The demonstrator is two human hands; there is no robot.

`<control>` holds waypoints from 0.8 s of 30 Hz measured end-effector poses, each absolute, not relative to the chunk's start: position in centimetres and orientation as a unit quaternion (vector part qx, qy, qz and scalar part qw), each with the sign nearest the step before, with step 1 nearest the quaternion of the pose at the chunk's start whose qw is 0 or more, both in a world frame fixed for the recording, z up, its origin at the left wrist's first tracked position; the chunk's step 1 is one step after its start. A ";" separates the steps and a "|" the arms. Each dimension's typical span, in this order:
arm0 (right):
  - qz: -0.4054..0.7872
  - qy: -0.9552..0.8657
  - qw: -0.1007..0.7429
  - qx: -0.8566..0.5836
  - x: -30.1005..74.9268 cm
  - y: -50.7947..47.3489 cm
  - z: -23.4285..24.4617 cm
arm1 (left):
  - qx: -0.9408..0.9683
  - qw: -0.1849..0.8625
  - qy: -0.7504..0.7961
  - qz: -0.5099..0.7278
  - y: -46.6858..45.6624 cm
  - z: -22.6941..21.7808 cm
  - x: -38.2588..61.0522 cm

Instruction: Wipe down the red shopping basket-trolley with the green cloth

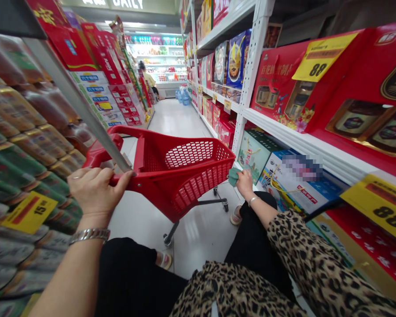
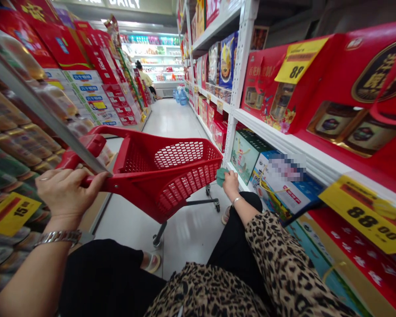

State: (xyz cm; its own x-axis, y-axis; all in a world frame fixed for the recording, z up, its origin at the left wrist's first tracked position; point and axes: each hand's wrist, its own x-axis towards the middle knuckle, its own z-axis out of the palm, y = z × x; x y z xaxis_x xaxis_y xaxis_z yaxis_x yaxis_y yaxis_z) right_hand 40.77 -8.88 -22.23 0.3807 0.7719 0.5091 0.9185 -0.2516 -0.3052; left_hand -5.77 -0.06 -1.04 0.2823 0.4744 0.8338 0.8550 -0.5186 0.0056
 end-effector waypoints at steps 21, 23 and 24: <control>-0.001 -0.766 0.193 -0.613 18.2 -10.5 -27.3 | -0.749 0.222 -0.488 -0.389 -0.8 -1.5 -5.1; 0.000 -0.823 0.194 -0.534 16.6 -10.8 -27.7 | -0.750 0.217 -0.491 -0.386 -1.0 -1.3 -5.1; -0.001 -0.846 0.196 -0.497 16.2 -10.9 -27.8 | -0.750 0.214 -0.492 -0.386 -1.1 -1.2 -5.0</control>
State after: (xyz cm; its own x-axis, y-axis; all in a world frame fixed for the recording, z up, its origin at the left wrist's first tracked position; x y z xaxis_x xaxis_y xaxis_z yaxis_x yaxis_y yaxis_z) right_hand 16.15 -10.88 -27.81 -0.4300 0.8396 0.3319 0.8401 0.5068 -0.1934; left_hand -5.05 -1.10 -1.20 0.2183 0.5732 0.7898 0.9040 -0.4237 0.0576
